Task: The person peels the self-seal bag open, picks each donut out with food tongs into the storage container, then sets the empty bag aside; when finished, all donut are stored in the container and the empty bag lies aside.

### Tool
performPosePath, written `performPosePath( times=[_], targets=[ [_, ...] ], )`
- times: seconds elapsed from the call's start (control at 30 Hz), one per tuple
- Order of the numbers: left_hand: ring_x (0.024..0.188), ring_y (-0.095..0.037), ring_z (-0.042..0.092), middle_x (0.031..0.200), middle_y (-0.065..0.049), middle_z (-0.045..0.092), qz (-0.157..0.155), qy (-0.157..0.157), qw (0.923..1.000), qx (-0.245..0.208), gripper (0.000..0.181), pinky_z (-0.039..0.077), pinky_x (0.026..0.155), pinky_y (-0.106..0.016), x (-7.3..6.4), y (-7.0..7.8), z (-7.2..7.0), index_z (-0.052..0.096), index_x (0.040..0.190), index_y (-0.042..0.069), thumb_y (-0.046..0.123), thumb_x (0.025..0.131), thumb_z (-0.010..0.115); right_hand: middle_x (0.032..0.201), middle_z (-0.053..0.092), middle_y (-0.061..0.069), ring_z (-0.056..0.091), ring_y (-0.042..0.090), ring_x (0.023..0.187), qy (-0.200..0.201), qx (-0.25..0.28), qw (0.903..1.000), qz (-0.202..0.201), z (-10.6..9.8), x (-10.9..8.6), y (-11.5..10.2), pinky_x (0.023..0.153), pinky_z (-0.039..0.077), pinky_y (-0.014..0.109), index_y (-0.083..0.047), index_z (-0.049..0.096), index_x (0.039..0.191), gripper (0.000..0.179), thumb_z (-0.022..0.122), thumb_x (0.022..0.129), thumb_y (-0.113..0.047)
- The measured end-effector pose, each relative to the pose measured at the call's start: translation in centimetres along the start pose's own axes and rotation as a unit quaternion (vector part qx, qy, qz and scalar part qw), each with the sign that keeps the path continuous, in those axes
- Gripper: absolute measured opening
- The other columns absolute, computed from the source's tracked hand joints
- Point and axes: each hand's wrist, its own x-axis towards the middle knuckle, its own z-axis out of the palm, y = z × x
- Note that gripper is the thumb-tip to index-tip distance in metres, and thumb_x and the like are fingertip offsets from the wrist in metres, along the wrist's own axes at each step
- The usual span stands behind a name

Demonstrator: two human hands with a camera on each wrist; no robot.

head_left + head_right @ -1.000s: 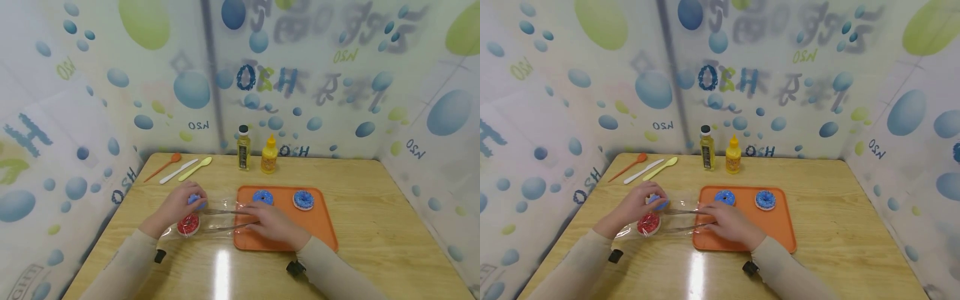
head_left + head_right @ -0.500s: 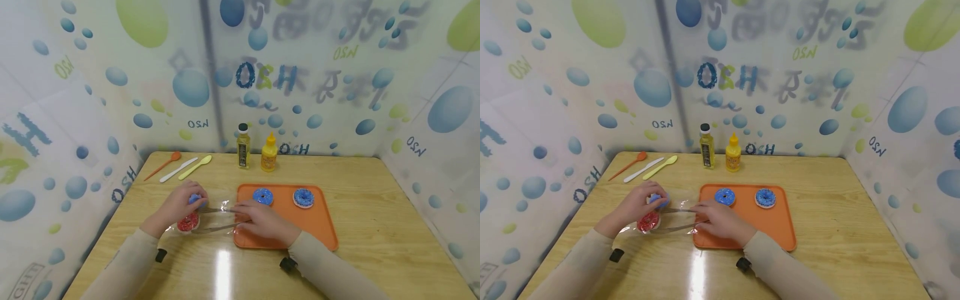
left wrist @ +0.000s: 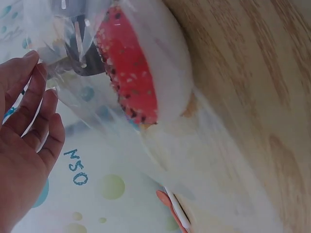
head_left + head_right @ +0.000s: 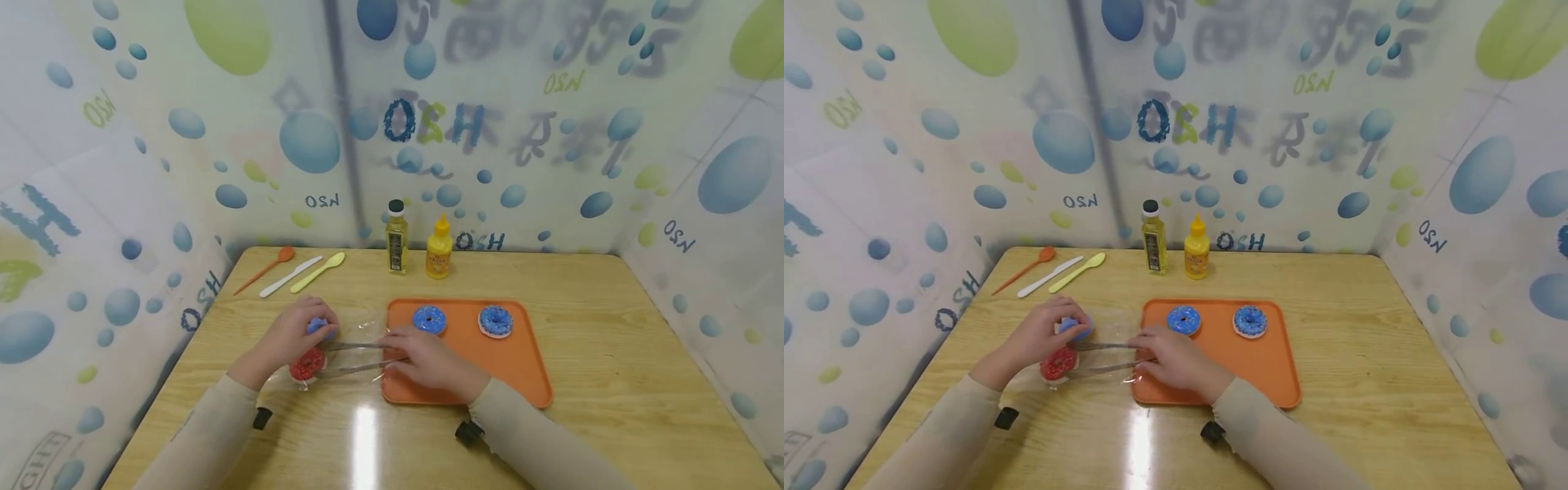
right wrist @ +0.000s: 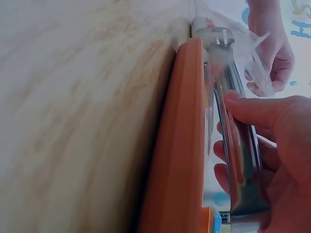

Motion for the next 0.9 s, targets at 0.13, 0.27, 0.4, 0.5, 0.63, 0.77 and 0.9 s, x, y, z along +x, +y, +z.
performPosePath(
  times=[0.13, 0.27, 0.4, 0.5, 0.63, 0.77, 0.9],
  targets=[
    [0.094, -0.019, 0.060, 0.094, 0.009, 0.069, -0.006, -0.005, 1.0000, -0.001, 0.004, 0.052, 0.083, -0.040, 0.0, -0.1, -0.1, 0.075, 0.091, 0.017, 0.017, 0.094, 0.077, 0.136, 0.065, 0.002, 0.061, 0.018, 0.125, 0.015, 0.012, 0.9998, -0.007, -0.4, -0.7, 0.2, 0.104, 0.053, 0.040, -0.017, 0.065, 0.139, 0.041, 0.071, 0.099, -0.024],
    [0.093, -0.020, 0.060, 0.094, 0.010, 0.068, -0.021, -0.011, 0.9997, -0.006, 0.005, 0.053, 0.083, -0.041, -0.2, -0.1, -0.1, 0.075, 0.092, 0.016, 0.020, 0.096, 0.076, 0.136, 0.065, -0.004, 0.060, 0.014, 0.123, 0.023, 0.028, 0.9993, 0.005, -0.6, -1.8, 0.8, 0.102, 0.053, 0.038, -0.027, 0.063, 0.142, 0.043, 0.071, 0.100, -0.027],
    [0.092, -0.022, 0.060, 0.093, 0.010, 0.067, -0.021, -0.008, 0.9997, -0.006, 0.004, 0.053, 0.081, -0.041, -0.3, -0.3, 0.0, 0.075, 0.092, 0.017, 0.017, 0.094, 0.078, 0.139, 0.063, -0.004, 0.060, 0.015, 0.125, 0.027, 0.034, 0.9987, 0.027, -1.1, -3.2, 1.4, 0.101, 0.054, 0.041, -0.036, 0.058, 0.146, 0.049, 0.071, 0.099, -0.028],
    [0.092, -0.023, 0.061, 0.093, 0.010, 0.067, -0.022, -0.006, 0.9997, -0.004, 0.005, 0.053, 0.080, -0.041, -0.3, -0.5, 0.2, 0.075, 0.091, 0.017, 0.015, 0.093, 0.079, 0.139, 0.063, -0.004, 0.062, 0.016, 0.123, 0.038, 0.038, 0.9976, 0.045, -1.7, -4.4, 1.9, 0.099, 0.056, 0.042, -0.035, 0.060, 0.144, 0.049, 0.073, 0.098, -0.026],
    [0.093, -0.023, 0.061, 0.094, 0.010, 0.068, -0.030, -0.007, 0.9995, -0.004, 0.006, 0.053, 0.081, -0.041, -0.4, -0.7, 0.2, 0.075, 0.092, 0.018, 0.014, 0.092, 0.079, 0.134, 0.065, -0.006, 0.065, 0.015, 0.120, 0.056, 0.045, 0.9956, 0.061, -2.9, -5.7, 2.4, 0.097, 0.057, 0.041, -0.031, 0.064, 0.140, 0.045, 0.075, 0.097, -0.026],
    [0.094, -0.023, 0.061, 0.096, 0.010, 0.069, -0.032, -0.012, 0.9994, -0.001, 0.010, 0.052, 0.080, -0.038, -0.4, -1.0, 0.3, 0.075, 0.093, 0.021, 0.011, 0.092, 0.078, 0.136, 0.065, -0.006, 0.063, 0.016, 0.124, 0.063, 0.023, 0.9954, 0.069, -4.0, -7.1, 2.9, 0.099, 0.056, 0.042, -0.032, 0.063, 0.141, 0.045, 0.074, 0.097, -0.028],
    [0.094, -0.022, 0.061, 0.097, 0.011, 0.068, -0.034, -0.018, 0.9993, -0.001, 0.001, 0.053, 0.081, -0.038, -0.3, -1.2, 0.3, 0.075, 0.095, 0.019, 0.019, 0.095, 0.076, 0.134, 0.065, -0.004, 0.064, 0.018, 0.122, 0.069, 0.001, 0.9955, 0.065, -4.9, -8.7, 3.3, 0.097, 0.057, 0.044, -0.029, 0.064, 0.140, 0.045, 0.075, 0.096, -0.027]
  ],
)
